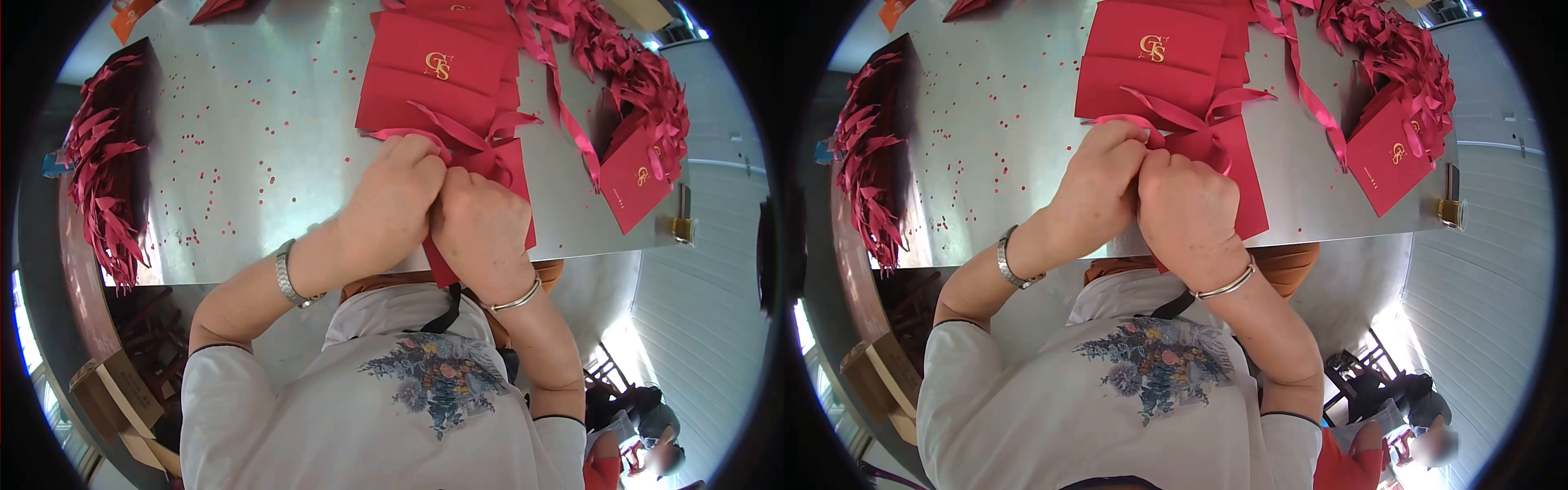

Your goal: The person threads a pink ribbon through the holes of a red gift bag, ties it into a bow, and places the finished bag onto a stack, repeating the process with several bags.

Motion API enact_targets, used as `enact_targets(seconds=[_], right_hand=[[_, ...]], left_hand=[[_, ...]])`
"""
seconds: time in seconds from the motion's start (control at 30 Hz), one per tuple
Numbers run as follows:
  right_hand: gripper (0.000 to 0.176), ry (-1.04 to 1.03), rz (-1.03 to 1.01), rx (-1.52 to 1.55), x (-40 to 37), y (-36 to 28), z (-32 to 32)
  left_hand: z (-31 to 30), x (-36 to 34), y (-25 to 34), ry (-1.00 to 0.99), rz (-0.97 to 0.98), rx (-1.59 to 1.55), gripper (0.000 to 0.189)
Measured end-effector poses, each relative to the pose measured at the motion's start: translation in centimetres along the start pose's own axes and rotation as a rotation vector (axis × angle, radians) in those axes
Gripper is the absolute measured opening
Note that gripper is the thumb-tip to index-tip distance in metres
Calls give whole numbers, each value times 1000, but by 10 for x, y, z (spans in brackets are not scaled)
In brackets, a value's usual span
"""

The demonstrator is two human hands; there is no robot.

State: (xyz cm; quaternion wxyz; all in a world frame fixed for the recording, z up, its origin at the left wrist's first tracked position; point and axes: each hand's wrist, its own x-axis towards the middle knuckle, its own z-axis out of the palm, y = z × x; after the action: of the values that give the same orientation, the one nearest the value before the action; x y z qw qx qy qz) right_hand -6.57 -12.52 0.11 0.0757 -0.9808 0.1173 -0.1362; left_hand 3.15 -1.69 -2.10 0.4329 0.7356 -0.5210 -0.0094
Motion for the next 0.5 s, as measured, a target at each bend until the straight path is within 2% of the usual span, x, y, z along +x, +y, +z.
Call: enact_targets(seconds=[0.1,0.17,0.23,0.3,0.37,0.43,0.5], right_hand=[[12,-12,53,110,3,4,2],[14,-5,105,200,-2,7,8],[16,114,122,268,-10,9,18],[15,151,123,341,-18,8,23],[13,214,92,332,-22,5,24],[14,240,59,328,-23,3,21],[14,267,26,316,-23,4,18]], left_hand=[[-6,3,1,7,19,96,13],[-9,3,-2,-9,18,38,15],[-15,6,-6,-22,24,-18,17],[-27,6,-10,-229,-51,-110,22],[-35,18,-18,-262,-38,-141,20],[-46,37,-21,-575,-226,-274,17],[-47,47,-18,-626,-192,-249,15]])
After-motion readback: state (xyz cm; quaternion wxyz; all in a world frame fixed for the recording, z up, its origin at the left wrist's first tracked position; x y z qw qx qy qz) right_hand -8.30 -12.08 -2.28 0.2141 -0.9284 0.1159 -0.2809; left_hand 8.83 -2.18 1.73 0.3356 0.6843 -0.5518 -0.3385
